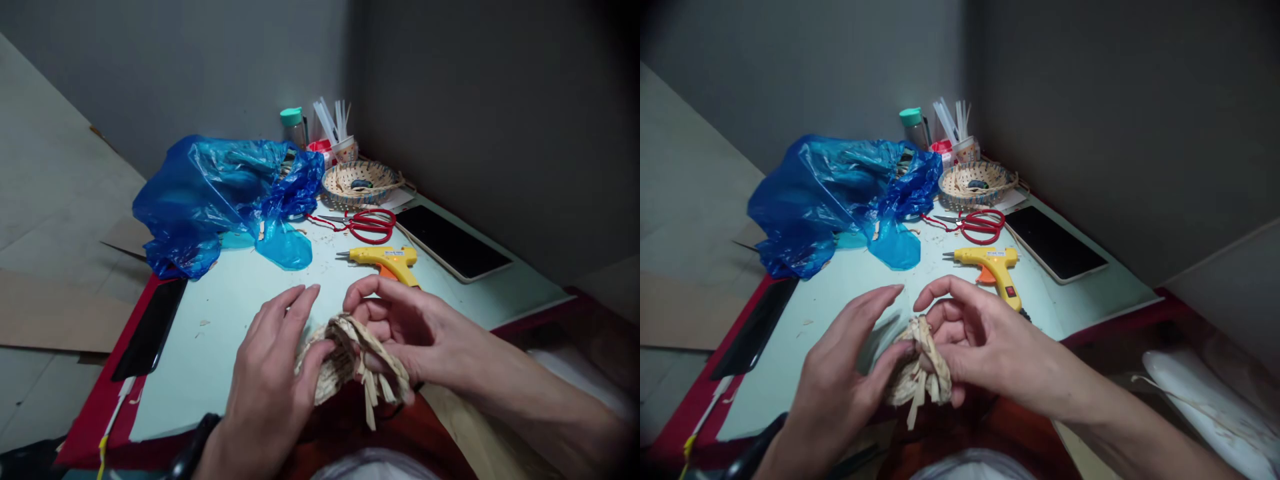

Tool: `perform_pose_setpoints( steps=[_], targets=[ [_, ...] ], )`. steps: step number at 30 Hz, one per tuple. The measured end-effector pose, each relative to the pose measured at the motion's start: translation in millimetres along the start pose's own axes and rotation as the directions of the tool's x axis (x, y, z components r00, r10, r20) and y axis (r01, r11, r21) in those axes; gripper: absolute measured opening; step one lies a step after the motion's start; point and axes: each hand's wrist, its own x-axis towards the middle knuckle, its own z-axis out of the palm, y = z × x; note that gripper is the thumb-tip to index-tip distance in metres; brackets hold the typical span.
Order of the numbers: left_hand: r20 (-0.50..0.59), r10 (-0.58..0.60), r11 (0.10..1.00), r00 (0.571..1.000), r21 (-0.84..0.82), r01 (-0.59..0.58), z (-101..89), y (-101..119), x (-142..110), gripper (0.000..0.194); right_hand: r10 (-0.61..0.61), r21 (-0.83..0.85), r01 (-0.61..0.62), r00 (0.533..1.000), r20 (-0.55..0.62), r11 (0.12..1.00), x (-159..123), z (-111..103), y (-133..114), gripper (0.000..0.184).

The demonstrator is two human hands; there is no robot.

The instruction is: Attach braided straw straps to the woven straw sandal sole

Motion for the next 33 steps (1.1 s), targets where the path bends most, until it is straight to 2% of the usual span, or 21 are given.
perform_pose_setpoints(
  steps=[1,3,4,8,14,16,18,21,24,26,28,33],
  targets=[
    [-0.097,0.032,0.999,0.995,0.046,-0.028,4.2,3,-4,0.041,-0.005,0.008,0.005,1.000,-0.003,1.000,2,1,1,0.028],
    [-0.253,0.019,0.999,0.967,0.045,-0.008,13.2,8,-11,0.031,-0.009,0.026,0.009,1.000,-0.024,1.000,6,2,3,0.028],
    [-0.274,0.004,1.000,0.962,0.003,-0.003,17.6,11,-14,0.029,-0.012,0.034,0.013,0.999,-0.043,0.999,9,3,4,0.029],
    [-0.225,-0.117,0.974,0.967,-0.215,0.068,31.4,18,-15,0.030,-0.065,0.054,0.073,0.990,-0.127,0.996,20,5,9,0.029],
    [-0.154,-0.342,0.905,0.927,-0.320,0.281,35.2,17,-2,0.014,-0.080,-0.007,0.080,0.987,-0.140,0.997,35,-3,9,0.037],
    [-0.169,-0.351,0.905,0.921,-0.314,0.287,36.1,13,0,0.015,-0.091,-0.041,0.086,0.987,-0.136,0.995,38,-9,8,0.039],
    [-0.193,-0.307,0.929,0.932,-0.274,0.249,38.5,9,-1,0.019,-0.092,-0.062,0.083,0.985,-0.146,0.995,40,-16,8,0.039],
    [-0.235,-0.207,0.971,0.950,-0.171,0.169,43.4,5,-3,0.024,-0.071,-0.073,0.059,0.982,-0.177,0.996,42,-23,8,0.038],
    [-0.283,-0.181,0.984,0.942,-0.059,0.171,45.2,6,-4,0.030,-0.095,-0.147,0.062,0.969,-0.228,0.987,44,-24,7,0.034],
    [-0.280,-0.238,0.971,0.930,-0.054,0.232,43.1,8,-2,0.029,-0.134,-0.241,0.070,0.956,-0.260,0.968,43,-22,6,0.029],
    [-0.249,-0.333,0.942,0.909,-0.120,0.312,38.9,10,-1,0.024,-0.152,-0.329,0.056,0.950,-0.274,0.943,41,-20,4,0.025],
    [-0.247,-0.482,0.873,0.841,-0.222,0.435,30.9,9,4,0.011,-0.094,-0.399,-0.033,0.951,-0.295,0.916,30,-16,2,0.026]
  ],
)
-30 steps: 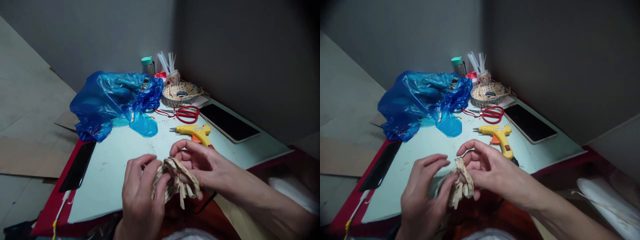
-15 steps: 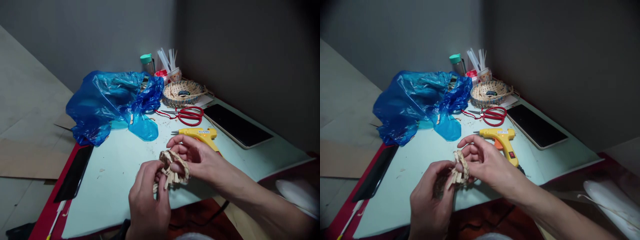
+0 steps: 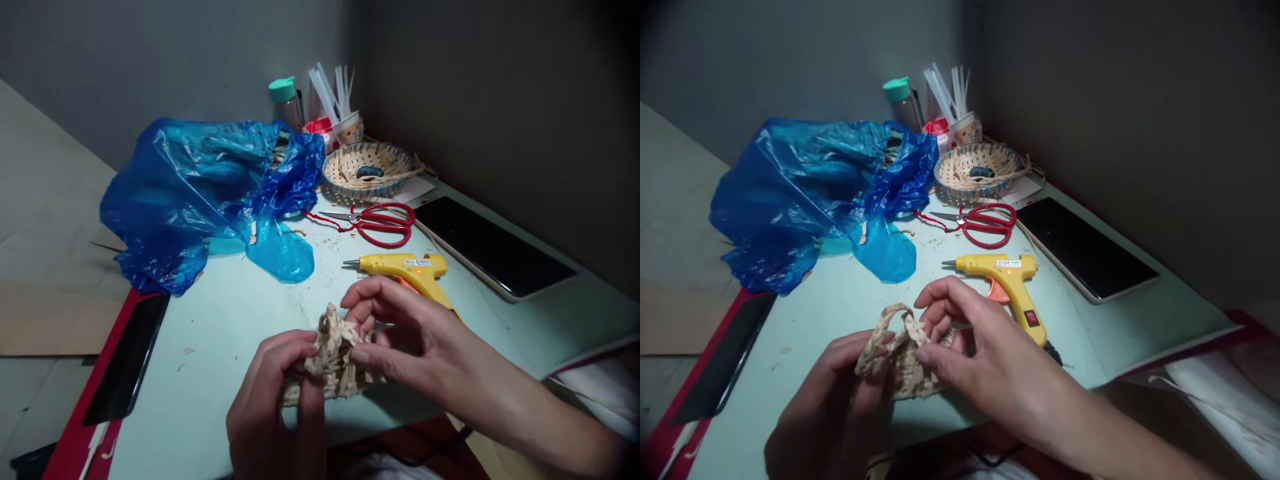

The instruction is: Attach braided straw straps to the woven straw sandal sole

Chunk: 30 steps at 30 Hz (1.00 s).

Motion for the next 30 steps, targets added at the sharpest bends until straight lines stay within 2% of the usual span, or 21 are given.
perform_pose_setpoints(
  steps=[3,5,6,7,8,9,11,13,14,18,21,23,26,30],
  targets=[
    [-0.102,-0.109,0.994,0.989,-0.012,0.108,1.0,3,3,0.007,0.044,0.015,-0.044,0.999,0.032,0.999,-6,2,-1,0.027],
    [-0.187,-0.280,0.960,0.942,-0.087,0.268,1.7,6,2,0.012,0.038,-0.010,-0.038,0.999,0.005,0.999,-9,5,-3,0.026],
    [-0.189,-0.375,0.925,0.908,-0.137,0.354,1.6,8,0,0.015,0.014,-0.041,-0.015,1.000,-0.020,0.999,-10,8,-3,0.027],
    [-0.153,-0.453,0.886,0.878,-0.184,0.425,1.1,10,-2,0.015,-0.016,-0.083,0.012,0.999,-0.048,0.996,-12,10,-4,0.028],
    [-0.085,-0.491,0.857,0.867,-0.226,0.463,0.5,12,-5,0.013,-0.050,-0.128,0.040,0.996,-0.072,0.991,-13,13,-4,0.029],
    [-0.008,-0.486,0.844,0.874,-0.265,0.467,-0.3,13,-9,0.011,-0.086,-0.174,0.068,0.992,-0.094,0.982,-15,16,-3,0.031],
    [0.099,-0.404,0.844,0.909,-0.342,0.413,-1.3,14,-17,0.011,-0.140,-0.262,0.104,0.983,-0.119,0.959,-18,20,0,0.033],
    [0.119,-0.342,0.847,0.932,-0.391,0.361,-1.3,15,-24,0.017,-0.187,-0.323,0.136,0.973,-0.133,0.937,-22,22,5,0.035],
    [0.122,-0.348,0.839,0.930,-0.403,0.366,-0.8,16,-26,0.019,-0.208,-0.350,0.148,0.968,-0.139,0.925,-24,23,8,0.038],
    [0.142,-0.443,0.783,0.885,-0.420,0.459,2.2,19,-30,0.019,-0.234,-0.425,0.160,0.964,-0.127,0.891,-33,25,17,0.047],
    [0.126,-0.480,0.760,0.868,-0.434,0.484,2.4,22,-33,0.020,-0.236,-0.415,0.180,0.968,-0.086,0.892,-39,24,19,0.050],
    [0.153,-0.507,0.730,0.848,-0.447,0.517,0.5,22,-35,0.021,-0.232,-0.395,0.182,0.969,-0.082,0.900,-41,24,19,0.051],
    [0.227,-0.565,0.656,0.793,-0.459,0.599,-4.5,22,-38,0.023,-0.217,-0.361,0.172,0.972,-0.089,0.917,-43,23,19,0.049],
    [0.287,-0.631,0.572,0.721,-0.455,0.682,-8.8,23,-41,0.026,-0.122,-0.285,0.099,0.991,-0.061,0.953,-47,27,21,0.044]
  ],
)
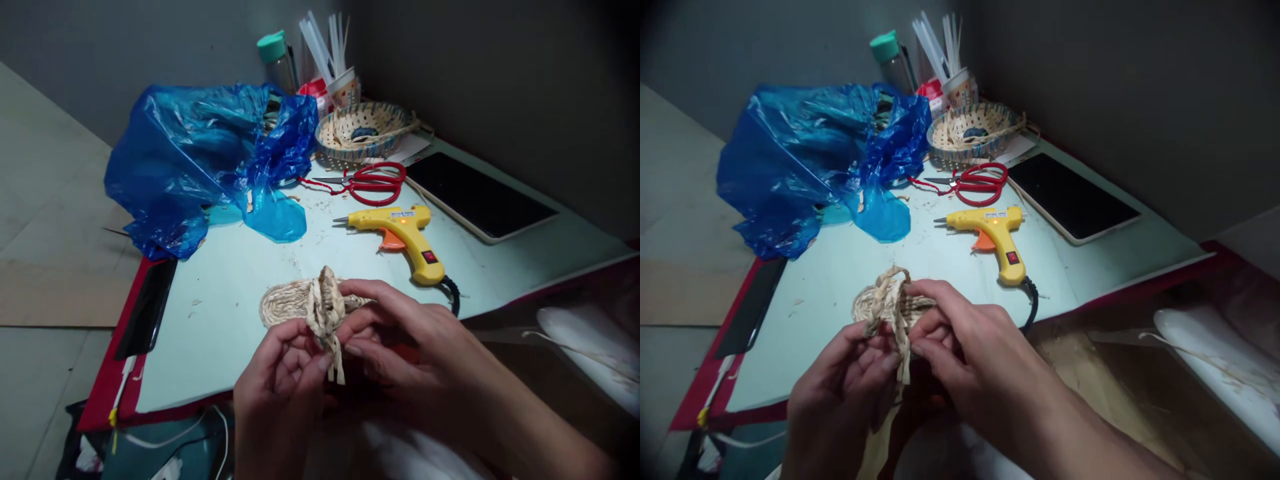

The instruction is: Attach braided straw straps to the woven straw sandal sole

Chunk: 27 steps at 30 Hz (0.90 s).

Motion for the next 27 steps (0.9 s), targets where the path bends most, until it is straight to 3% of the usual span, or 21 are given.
perform_pose_setpoints(
  steps=[4,9,13,21,27],
  targets=[
    [0.003,0.003,1.000,1.000,0.005,-0.003,0.7,-2,-4,0.020,0.015,0.043,-0.014,1.000,-0.018,0.999,-6,10,4,0.042],
    [0.119,-0.031,0.991,0.992,0.133,0.015,-4.4,-7,-1,0.018,-0.053,-0.085,0.046,0.995,-0.079,0.995,-11,16,7,0.040],
    [0.184,0.008,0.995,0.983,0.092,-0.025,-6.8,-12,3,0.019,-0.081,-0.149,0.067,0.993,-0.083,0.987,-14,15,4,0.032],
    [0.152,0.019,0.999,0.988,-0.037,-0.014,-4.1,-19,-4,0.013,-0.235,-0.331,0.176,0.960,-0.149,0.927,-15,18,6,0.012],
    [0.046,0.031,0.995,0.998,-0.095,-0.027,2.2,-28,-8,0.007,-0.235,-0.377,0.164,0.960,-0.152,0.912,-17,17,4,0.017]
  ],
)
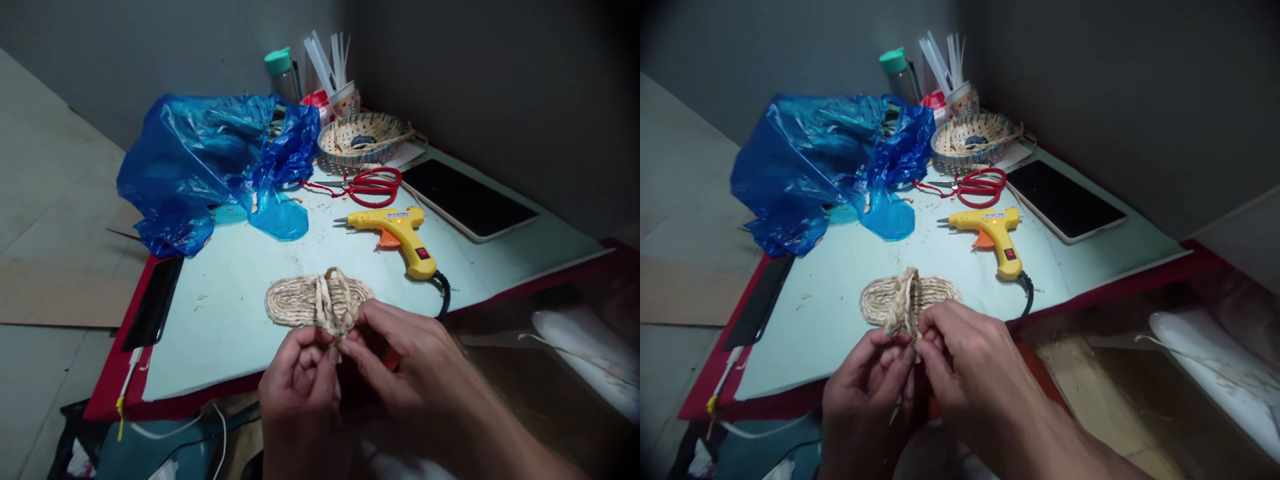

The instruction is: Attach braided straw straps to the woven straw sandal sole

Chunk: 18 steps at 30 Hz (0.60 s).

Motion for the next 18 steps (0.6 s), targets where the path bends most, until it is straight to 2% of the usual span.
perform_pose_setpoints(
  steps=[3,5,8,10,14,18],
  targets=[
    [-0.090,0.130,0.987,0.987,0.103,-0.121,3.2,-4,-1,0.006,0.037,-0.027,-0.036,0.999,0.036,0.999,0,-1,-3,0.017],
    [-0.136,0.304,0.929,0.943,0.262,-0.261,3.3,-6,-2,0.007,0.082,-0.019,-0.081,0.995,0.048,0.997,0,-1,-5,0.016],
    [-0.079,0.583,0.733,0.808,0.480,-0.482,0.4,-10,-2,0.010,0.141,0.036,-0.144,0.988,0.070,0.989,1,0,-8,0.017],
    [0.002,0.696,0.600,0.718,0.547,-0.584,-2.4,-13,-1,0.011,0.164,0.083,-0.170,0.983,0.079,0.982,3,0,-10,0.018],
    [0.107,0.807,0.459,0.581,0.505,-0.731,-9.0,-18,4,0.019,0.237,0.249,-0.273,0.957,0.166,0.929,6,-2,-9,0.015],
    [0.219,0.841,0.378,0.495,0.417,-0.827,-18.7,-23,9,0.034,0.334,0.441,-0.443,0.892,0.304,0.781,11,-7,-8,0.013]
  ],
)
